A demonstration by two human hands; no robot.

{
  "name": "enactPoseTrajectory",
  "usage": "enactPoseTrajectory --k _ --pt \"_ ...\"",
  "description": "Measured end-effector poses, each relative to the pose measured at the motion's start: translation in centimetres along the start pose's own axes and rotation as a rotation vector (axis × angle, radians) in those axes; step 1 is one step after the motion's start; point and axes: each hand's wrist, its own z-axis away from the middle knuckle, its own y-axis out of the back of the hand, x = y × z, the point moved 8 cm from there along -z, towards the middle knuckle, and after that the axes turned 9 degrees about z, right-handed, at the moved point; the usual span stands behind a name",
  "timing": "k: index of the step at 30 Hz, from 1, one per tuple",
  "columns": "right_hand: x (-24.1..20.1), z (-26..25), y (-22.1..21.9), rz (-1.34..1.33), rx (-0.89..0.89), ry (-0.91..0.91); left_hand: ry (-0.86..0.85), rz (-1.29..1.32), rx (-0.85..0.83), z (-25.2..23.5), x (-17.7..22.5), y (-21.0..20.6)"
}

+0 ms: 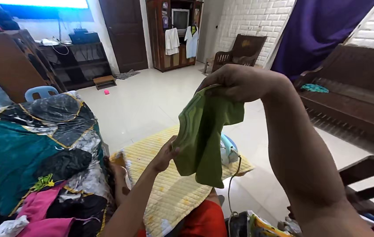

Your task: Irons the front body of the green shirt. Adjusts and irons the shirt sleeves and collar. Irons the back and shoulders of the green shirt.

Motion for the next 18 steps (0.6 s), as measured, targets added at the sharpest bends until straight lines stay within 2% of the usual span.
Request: enactPoseTrajectory --k 2,6,8,13,18 --pt "0.9 1.0 0.0 0.008 0.016 -0.051 -0.034 -0.023 0.008 0.6 -0.1 0.3" --pt "2.4 2.7 0.2 0.000 0.076 -0.140 0.034 -0.171 0.139 1.8 -0.6 2.3" --pt "2.8 3.2 0.3 0.020 0.139 -0.159 0.037 -0.271 0.229 2.2 0.5 3.5" --pt "4.2 4.0 0.3 0.148 0.300 -0.257 -0.017 -0.695 0.541 2.4 7.4 6.8" --pt "5.4 4.7 -0.5 0.171 0.442 -0.303 -0.037 -1.066 0.674 1.6 14.3 8.0"
